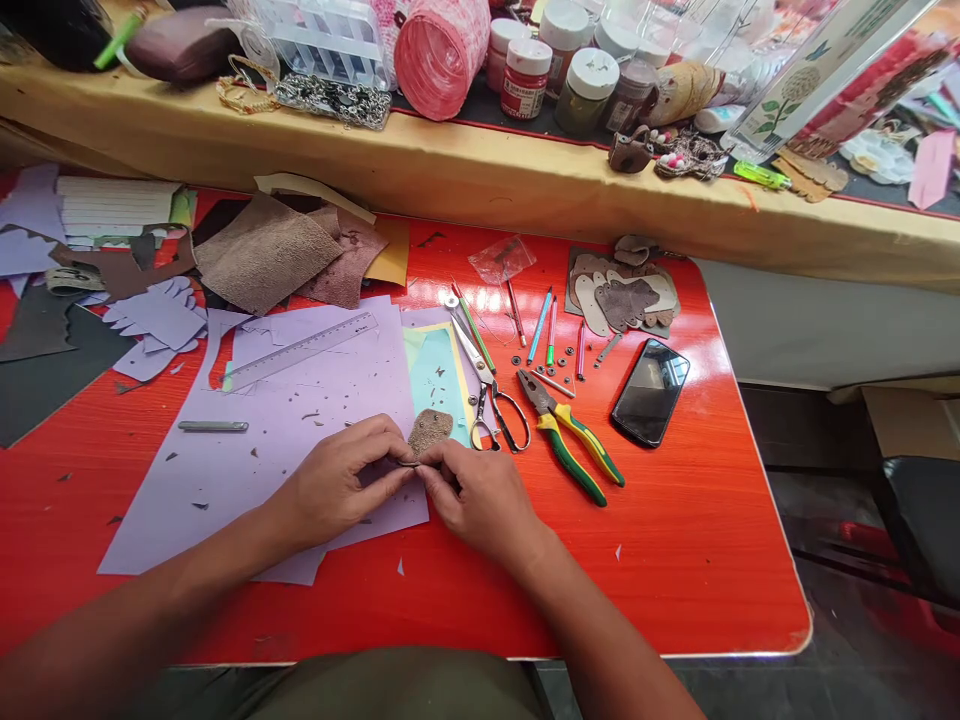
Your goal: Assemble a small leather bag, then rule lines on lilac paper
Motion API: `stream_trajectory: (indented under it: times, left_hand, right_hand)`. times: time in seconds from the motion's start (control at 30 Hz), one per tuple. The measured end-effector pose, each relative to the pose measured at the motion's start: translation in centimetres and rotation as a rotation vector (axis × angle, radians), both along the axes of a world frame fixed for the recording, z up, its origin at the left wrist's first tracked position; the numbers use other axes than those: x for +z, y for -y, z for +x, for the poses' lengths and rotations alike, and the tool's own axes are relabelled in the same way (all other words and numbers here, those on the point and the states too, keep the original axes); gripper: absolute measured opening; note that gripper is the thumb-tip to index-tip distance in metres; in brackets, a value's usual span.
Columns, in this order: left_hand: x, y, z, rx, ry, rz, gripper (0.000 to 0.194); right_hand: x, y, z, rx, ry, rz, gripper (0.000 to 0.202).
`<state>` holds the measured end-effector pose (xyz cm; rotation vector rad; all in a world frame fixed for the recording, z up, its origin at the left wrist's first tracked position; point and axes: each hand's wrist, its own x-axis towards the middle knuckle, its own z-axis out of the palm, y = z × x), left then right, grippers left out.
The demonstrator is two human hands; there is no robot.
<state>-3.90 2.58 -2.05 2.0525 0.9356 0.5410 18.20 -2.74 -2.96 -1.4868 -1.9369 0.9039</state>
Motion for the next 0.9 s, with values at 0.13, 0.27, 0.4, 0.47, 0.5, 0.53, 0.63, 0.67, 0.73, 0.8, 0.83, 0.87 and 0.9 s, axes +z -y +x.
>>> stream_trajectory:
  times: [0.13, 0.27, 0.4, 0.47, 0.5, 0.53, 0.63, 0.67, 0.73, 0.8, 0.83, 0.87, 0.9]
  left_hand:
    - [-0.1, 0.1, 0.0, 0.028, -0.019, 0.01, 0.008]
    - [-0.5, 0.3, 0.0, 0.033, -0.016, 0.081, 0.008]
    - [-0.6, 0.2, 0.0, 0.024, 0.005, 0.161, 0.009]
    - [-0.5, 0.1, 0.1, 0.028, 0.015, 0.21, 0.009]
    - [-0.3, 0.0, 0.2, 0.024, 0.025, 0.222, 0.009]
    - [-0.2, -0.1, 0.2, 0.014, 0.039, 0.215, 0.01]
    - [0.2, -0.3, 0.5, -0.041, 0.083, 0.105, 0.012]
    - [0.3, -0.4, 0.6, -0.057, 0.092, 0.062, 0.011]
    - [0.3, -0.4, 0.7, -0.069, 0.097, 0.01, 0.011]
    - [0.1, -0.3, 0.8, -0.054, 0.084, 0.015, 0.011]
    - [0.0, -0.3, 0.8, -0.042, 0.073, 0.035, 0.011]
    - [-0.2, -0.3, 0.8, -0.026, 0.061, 0.063, 0.011]
    - [-0.3, -0.3, 0.7, -0.011, 0.053, 0.093, 0.011]
  right_hand:
    - [0.1, -0.1, 0.0, 0.01, 0.023, -0.006, 0.013]
    - [0.0, 0.0, 0.0, 0.002, 0.02, 0.009, 0.013]
    - [-0.1, 0.1, -0.2, -0.017, 0.007, 0.058, 0.011]
    - [0.0, 0.2, -0.3, -0.024, -0.007, 0.082, 0.01]
    - [0.0, 0.2, -0.3, -0.027, -0.016, 0.091, 0.009]
    - [0.0, 0.2, -0.4, -0.031, -0.025, 0.098, 0.008]
    - [-0.1, 0.3, -0.6, -0.04, -0.047, 0.104, 0.007]
    - [-0.1, 0.3, -0.7, -0.041, -0.053, 0.103, 0.006]
    - [-0.2, 0.4, -0.7, -0.042, -0.057, 0.101, 0.006]
    - [-0.4, 0.4, -0.8, -0.043, -0.054, 0.105, 0.007]
    - [-0.4, 0.4, -0.8, -0.044, -0.053, 0.107, 0.008]
    - [-0.5, 0.3, -0.8, -0.047, -0.052, 0.11, 0.009]
    - [-0.5, 0.3, -0.7, -0.048, -0.053, 0.113, 0.01]
